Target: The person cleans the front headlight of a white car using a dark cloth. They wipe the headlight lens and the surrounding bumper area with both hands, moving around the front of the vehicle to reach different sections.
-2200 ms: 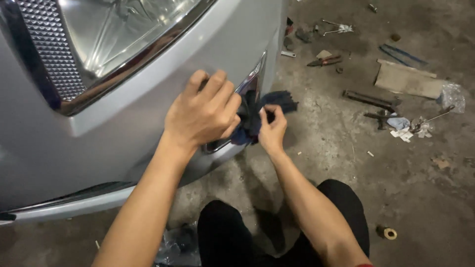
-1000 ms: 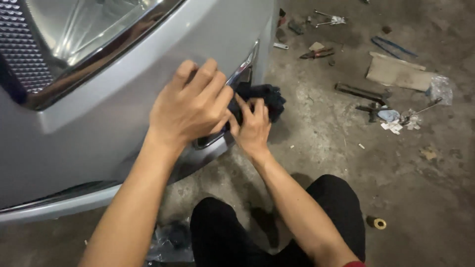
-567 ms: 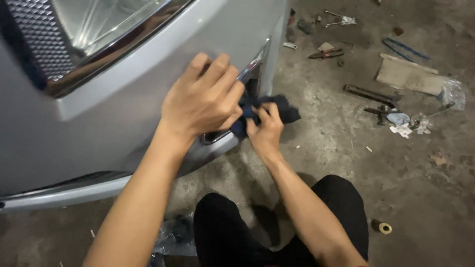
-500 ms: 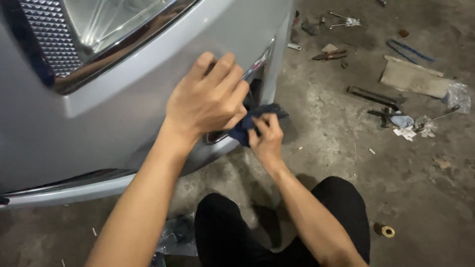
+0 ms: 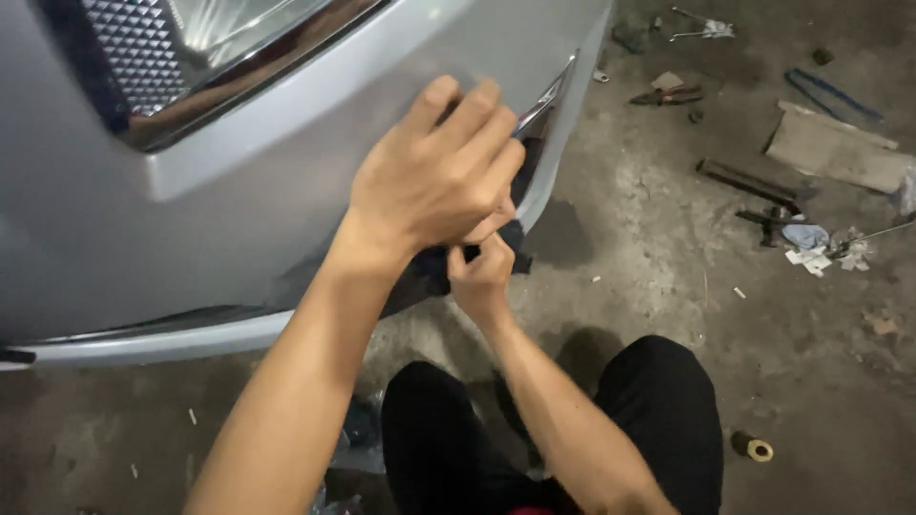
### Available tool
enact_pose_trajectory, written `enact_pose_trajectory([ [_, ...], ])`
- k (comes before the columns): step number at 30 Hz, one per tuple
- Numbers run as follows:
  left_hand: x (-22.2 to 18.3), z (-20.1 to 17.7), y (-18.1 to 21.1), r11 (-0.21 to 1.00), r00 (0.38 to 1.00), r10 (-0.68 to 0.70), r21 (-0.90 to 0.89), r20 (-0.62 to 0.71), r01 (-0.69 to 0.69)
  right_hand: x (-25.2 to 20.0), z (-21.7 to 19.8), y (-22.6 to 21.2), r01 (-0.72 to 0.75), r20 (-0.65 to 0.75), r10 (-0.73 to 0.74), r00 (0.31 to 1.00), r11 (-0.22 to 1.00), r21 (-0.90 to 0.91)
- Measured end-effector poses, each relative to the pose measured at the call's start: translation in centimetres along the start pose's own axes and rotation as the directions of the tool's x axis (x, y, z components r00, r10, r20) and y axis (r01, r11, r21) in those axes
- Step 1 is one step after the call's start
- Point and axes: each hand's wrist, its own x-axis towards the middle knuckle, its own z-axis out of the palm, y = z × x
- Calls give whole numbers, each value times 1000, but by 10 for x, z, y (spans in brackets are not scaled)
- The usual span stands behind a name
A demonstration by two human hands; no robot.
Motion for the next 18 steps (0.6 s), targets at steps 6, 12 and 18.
enact_pose_trajectory([
  [6, 2, -1, 0, 1000, 1000, 16, -5, 6, -16, 17, -40, -17, 452, 354, -287, 890, 649, -612],
  [12, 2, -2, 1, 999, 998, 32, 9, 48, -33, -3, -9, 10, -44, 219, 57, 974, 997, -62],
  [18, -2, -2, 3, 1000, 1000, 16, -8, 21, -16, 8, -39, 5, 493, 447, -258, 857, 665, -561],
])
